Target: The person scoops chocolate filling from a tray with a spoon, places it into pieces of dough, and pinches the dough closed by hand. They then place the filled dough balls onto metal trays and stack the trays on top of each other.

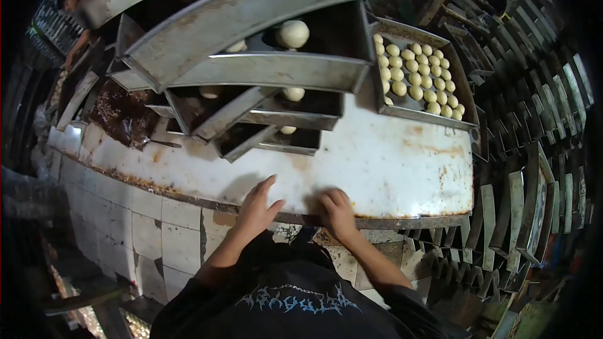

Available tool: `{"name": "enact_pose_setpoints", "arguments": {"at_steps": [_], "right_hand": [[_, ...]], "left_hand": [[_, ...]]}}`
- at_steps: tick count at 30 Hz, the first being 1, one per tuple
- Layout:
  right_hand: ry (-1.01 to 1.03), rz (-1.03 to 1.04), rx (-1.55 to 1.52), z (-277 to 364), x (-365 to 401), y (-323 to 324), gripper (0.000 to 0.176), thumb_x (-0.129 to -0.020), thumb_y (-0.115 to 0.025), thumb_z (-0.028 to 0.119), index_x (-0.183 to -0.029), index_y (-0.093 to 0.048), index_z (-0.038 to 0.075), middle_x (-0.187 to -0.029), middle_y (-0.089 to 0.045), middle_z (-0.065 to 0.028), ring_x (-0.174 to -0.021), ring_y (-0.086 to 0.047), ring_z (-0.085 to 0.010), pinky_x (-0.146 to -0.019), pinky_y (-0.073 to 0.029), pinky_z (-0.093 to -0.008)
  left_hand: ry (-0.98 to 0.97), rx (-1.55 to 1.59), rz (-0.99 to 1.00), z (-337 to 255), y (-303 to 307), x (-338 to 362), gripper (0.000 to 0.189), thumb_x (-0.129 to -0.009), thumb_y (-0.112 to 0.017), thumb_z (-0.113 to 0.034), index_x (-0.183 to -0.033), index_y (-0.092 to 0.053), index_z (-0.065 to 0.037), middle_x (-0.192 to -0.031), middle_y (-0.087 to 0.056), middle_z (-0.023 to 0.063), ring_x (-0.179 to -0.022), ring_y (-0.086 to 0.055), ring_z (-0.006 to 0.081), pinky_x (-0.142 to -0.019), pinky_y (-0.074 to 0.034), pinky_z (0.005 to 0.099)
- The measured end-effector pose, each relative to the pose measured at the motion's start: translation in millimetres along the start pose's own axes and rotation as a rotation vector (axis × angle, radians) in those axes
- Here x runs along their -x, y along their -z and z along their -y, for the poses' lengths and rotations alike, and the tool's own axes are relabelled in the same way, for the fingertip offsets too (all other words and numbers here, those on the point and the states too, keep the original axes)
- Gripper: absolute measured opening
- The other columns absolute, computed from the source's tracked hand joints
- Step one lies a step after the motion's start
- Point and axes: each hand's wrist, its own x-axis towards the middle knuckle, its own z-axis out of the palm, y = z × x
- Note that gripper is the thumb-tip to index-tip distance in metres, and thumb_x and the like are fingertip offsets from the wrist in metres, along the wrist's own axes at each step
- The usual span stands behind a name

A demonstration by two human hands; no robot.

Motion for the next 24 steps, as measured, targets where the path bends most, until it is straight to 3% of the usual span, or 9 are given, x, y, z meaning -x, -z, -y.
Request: {"name": "enact_pose_setpoints", "arguments": {"at_steps": [7,9,11,12,13,15,19,22,24], "right_hand": [[-0.173,-0.383,0.410,-78,-69,28,0.014,-0.086,-0.053,0.013,-0.084,-0.056,0.000,-0.086,-0.054,-0.0168,-0.072,-0.050,-0.0284,-0.064,-0.040,-0.0409],[-0.681,-0.295,-0.142,-79,-80,-1,0.011,-0.070,-0.060,0.008,-0.080,-0.056,0.004,-0.079,-0.055,-0.0112,-0.079,-0.047,-0.0313,-0.068,-0.038,-0.0438],[-0.437,-0.348,0.065,-49,-39,-40,0.012,-0.070,-0.061,0.007,-0.080,-0.055,0.003,-0.084,-0.056,-0.0144,-0.084,-0.049,-0.0338,-0.069,-0.040,-0.0456],[-0.565,-0.447,-0.461,-64,-5,-66,0.015,-0.070,-0.064,0.009,-0.080,-0.054,0.002,-0.089,-0.055,-0.0181,-0.088,-0.050,-0.0364,-0.073,-0.043,-0.0456],[-0.194,-0.137,0.337,15,-28,-14,0.020,-0.070,-0.065,0.011,-0.084,-0.054,0.002,-0.093,-0.053,-0.0191,-0.090,-0.051,-0.0383,-0.077,-0.044,-0.0464],[-0.254,-0.017,0.512,36,-12,12,0.028,-0.071,-0.067,0.014,-0.091,-0.054,0.001,-0.090,-0.054,-0.0176,-0.090,-0.050,-0.0395,-0.080,-0.044,-0.0474],[-1.010,0.647,-0.361,79,-63,112,0.039,-0.085,-0.062,0.016,-0.119,-0.050,0.001,-0.113,-0.056,-0.0158,-0.108,-0.052,-0.0250,-0.087,-0.047,-0.0383],[-0.766,0.546,-0.446,223,-182,242,0.043,-0.083,-0.063,0.014,-0.121,-0.050,0.000,-0.112,-0.060,-0.0132,-0.100,-0.060,-0.0218,-0.089,-0.048,-0.0338],[0.100,0.207,0.017,232,-226,302,0.040,-0.073,-0.065,0.007,-0.111,-0.056,-0.001,-0.102,-0.063,-0.0122,-0.090,-0.063,-0.0220,-0.079,-0.053,-0.0356]], "left_hand": [[0.022,0.017,-0.209,67,58,33,0.041,-0.079,-0.065,-0.014,-0.116,-0.051,-0.003,-0.110,-0.056,0.0187,-0.103,-0.052,0.0378,-0.089,-0.043,0.0430],[-0.073,0.013,-0.195,72,67,24,0.039,-0.078,-0.065,-0.014,-0.115,-0.053,-0.005,-0.111,-0.056,0.0172,-0.106,-0.051,0.0363,-0.092,-0.040,0.0437],[-0.198,-0.037,-0.174,81,78,12,0.037,-0.078,-0.065,-0.015,-0.113,-0.055,-0.006,-0.112,-0.056,0.0149,-0.108,-0.050,0.0342,-0.095,-0.038,0.0452],[-0.234,-0.088,-0.155,84,89,9,0.036,-0.079,-0.065,-0.018,-0.111,-0.056,-0.006,-0.113,-0.056,0.0126,-0.109,-0.050,0.0326,-0.097,-0.036,0.0472],[-0.271,-0.137,-0.157,96,93,8,0.034,-0.079,-0.065,-0.020,-0.109,-0.057,-0.006,-0.112,-0.056,0.0107,-0.112,-0.049,0.0307,-0.098,-0.033,0.0497],[-0.289,-0.195,-0.154,112,104,8,0.033,-0.078,-0.066,-0.022,-0.106,-0.058,-0.007,-0.110,-0.055,0.0094,-0.112,-0.048,0.0292,-0.100,-0.030,0.0510],[-0.358,-0.333,-0.137,145,101,8,0.034,-0.077,-0.066,-0.026,-0.104,-0.058,-0.008,-0.110,-0.054,0.0063,-0.111,-0.047,0.0271,-0.100,-0.028,0.0512],[-0.355,-0.364,-0.200,129,96,3,0.030,-0.073,-0.066,-0.027,-0.098,-0.062,-0.010,-0.107,-0.056,0.0061,-0.106,-0.050,0.0283,-0.098,-0.033,0.0497],[-0.341,-0.398,-0.263,126,90,0,0.032,-0.071,-0.068,-0.030,-0.096,-0.063,-0.011,-0.105,-0.058,0.0066,-0.101,-0.052,0.0306,-0.093,-0.037,0.0505]]}}
